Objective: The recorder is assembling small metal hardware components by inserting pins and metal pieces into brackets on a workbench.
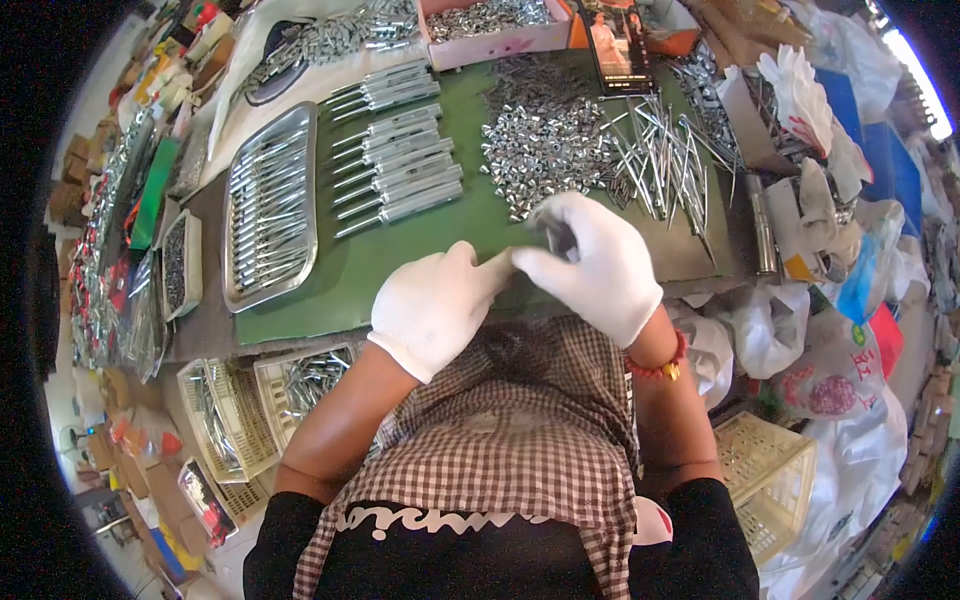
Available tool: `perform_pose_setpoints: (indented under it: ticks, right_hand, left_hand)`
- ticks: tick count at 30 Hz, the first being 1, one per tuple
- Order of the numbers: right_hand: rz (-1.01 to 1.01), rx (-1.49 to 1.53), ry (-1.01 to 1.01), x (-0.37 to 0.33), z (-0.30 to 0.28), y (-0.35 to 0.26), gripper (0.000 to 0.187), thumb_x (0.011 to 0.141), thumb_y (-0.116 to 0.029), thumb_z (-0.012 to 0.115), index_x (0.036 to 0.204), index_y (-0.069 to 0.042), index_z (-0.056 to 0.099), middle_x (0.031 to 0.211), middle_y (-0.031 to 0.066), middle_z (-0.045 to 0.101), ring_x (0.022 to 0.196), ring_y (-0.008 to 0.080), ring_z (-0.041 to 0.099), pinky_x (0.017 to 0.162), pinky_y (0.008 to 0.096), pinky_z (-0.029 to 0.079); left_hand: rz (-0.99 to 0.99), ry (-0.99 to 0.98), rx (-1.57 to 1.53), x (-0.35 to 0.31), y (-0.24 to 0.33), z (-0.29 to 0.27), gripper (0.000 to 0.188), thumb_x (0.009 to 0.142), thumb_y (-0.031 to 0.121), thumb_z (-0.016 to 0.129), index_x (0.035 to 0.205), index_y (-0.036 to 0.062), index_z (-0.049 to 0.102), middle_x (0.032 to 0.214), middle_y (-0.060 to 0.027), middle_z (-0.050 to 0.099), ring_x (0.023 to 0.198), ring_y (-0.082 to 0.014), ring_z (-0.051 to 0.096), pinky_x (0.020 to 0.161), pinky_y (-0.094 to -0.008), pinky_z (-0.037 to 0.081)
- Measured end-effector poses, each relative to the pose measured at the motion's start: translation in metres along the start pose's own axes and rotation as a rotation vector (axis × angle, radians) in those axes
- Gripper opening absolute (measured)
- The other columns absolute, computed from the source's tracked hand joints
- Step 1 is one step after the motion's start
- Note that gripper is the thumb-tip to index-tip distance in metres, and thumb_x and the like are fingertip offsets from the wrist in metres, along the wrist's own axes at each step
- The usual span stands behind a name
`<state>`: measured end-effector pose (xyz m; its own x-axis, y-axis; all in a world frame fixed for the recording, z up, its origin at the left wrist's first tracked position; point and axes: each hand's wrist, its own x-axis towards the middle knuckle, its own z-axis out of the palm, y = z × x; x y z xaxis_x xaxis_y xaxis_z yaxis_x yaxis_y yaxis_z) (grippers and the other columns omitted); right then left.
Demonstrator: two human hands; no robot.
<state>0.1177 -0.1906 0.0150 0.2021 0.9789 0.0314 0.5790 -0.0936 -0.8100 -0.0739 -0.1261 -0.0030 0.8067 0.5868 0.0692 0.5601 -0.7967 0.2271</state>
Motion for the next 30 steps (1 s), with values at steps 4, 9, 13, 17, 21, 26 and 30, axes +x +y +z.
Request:
perform_pose_setpoints:
  ticks: [4,9,13,17,21,26,30]
  right_hand:
    - [0.123,1.45,0.184,0.015,0.034,0.009,0.048,0.101,-0.048,0.041,0.076,-0.008,0.051,0.058,-0.0046,0.025,0.051,0.0093,0.026,0.046,0.0268,0.019]
    - [0.066,1.514,0.254,0.023,0.054,0.007,0.048,0.101,-0.046,0.043,0.072,-0.008,0.048,0.058,-0.0036,0.027,0.051,0.0099,0.027,0.046,0.027,0.019]
    - [-0.109,1.384,0.263,0.018,0.066,0.014,0.05,0.104,-0.039,0.039,0.074,-0.002,0.053,0.06,-0.0005,0.041,0.049,0.0072,0.028,0.047,0.0258,0.021]
    - [-0.103,1.096,0.323,0.015,0.071,0.018,0.05,0.104,-0.033,0.038,0.068,-0.003,0.054,0.063,-0.0011,0.046,0.05,0.0045,0.028,0.048,0.0256,0.019]
    - [-0.102,1.217,0.469,0.015,0.066,0.023,0.049,0.103,-0.034,0.039,0.067,-0.004,0.052,0.059,-0.0025,0.041,0.049,0.0058,0.026,0.048,0.0262,0.017]
    - [-0.088,1.456,0.37,0.018,0.067,0.026,0.045,0.103,-0.036,0.042,0.073,-0.003,0.052,0.059,-0.0028,0.036,0.048,0.007,0.026,0.046,0.0263,0.019]
    - [0.04,1.446,0.297,0.013,0.056,0.026,0.035,0.102,-0.027,0.042,0.079,-0.003,0.054,0.06,-0.0035,0.035,0.048,0.0059,0.027,0.046,0.0244,0.021]
  left_hand:
    - [0.003,-0.026,0.007,0.004,0.003,-0.005,0.028,0.091,0.02,0.057,0.119,0.0208,0.065,0.081,-0.0118,0.059,0.07,-0.0329,0.065,0.06,-0.0447,0.053]
    - [-0.023,-0.062,0.0,0.005,0.005,-0.008,0.023,0.091,0.021,0.058,0.112,0.0191,0.065,0.08,-0.0121,0.058,0.07,-0.0335,0.065,0.059,-0.0449,0.053]
    - [-0.01,-0.053,0.004,0.005,0.005,-0.006,0.016,0.091,0.022,0.058,0.105,0.0176,0.065,0.08,-0.0118,0.058,0.069,-0.0325,0.065,0.06,-0.0451,0.053]
    - [0.012,-0.042,0.029,0.009,0.009,-0.01,0.011,0.09,0.019,0.057,0.097,0.0113,0.062,0.082,-0.0107,0.06,0.071,-0.031,0.066,0.061,-0.0444,0.054]
    - [0.007,-0.072,0.165,0.021,0.032,-0.011,0.01,0.089,0.015,0.056,0.092,0.0075,0.061,0.084,-0.0097,0.062,0.073,-0.0297,0.068,0.062,-0.0429,0.056]
    - [-0.073,-0.01,0.091,0.0,0.011,-0.01,0.014,0.093,0.022,0.058,0.093,0.0096,0.065,0.084,-0.01,0.064,0.076,-0.0298,0.068,0.065,-0.0403,0.055]
    - [-0.322,0.341,0.0,-0.12,-0.028,-0.002,0.015,0.082,0.015,0.073,0.095,0.009,0.068,0.09,-0.0114,0.067,0.075,-0.0323,0.065,0.067,-0.0411,0.052]
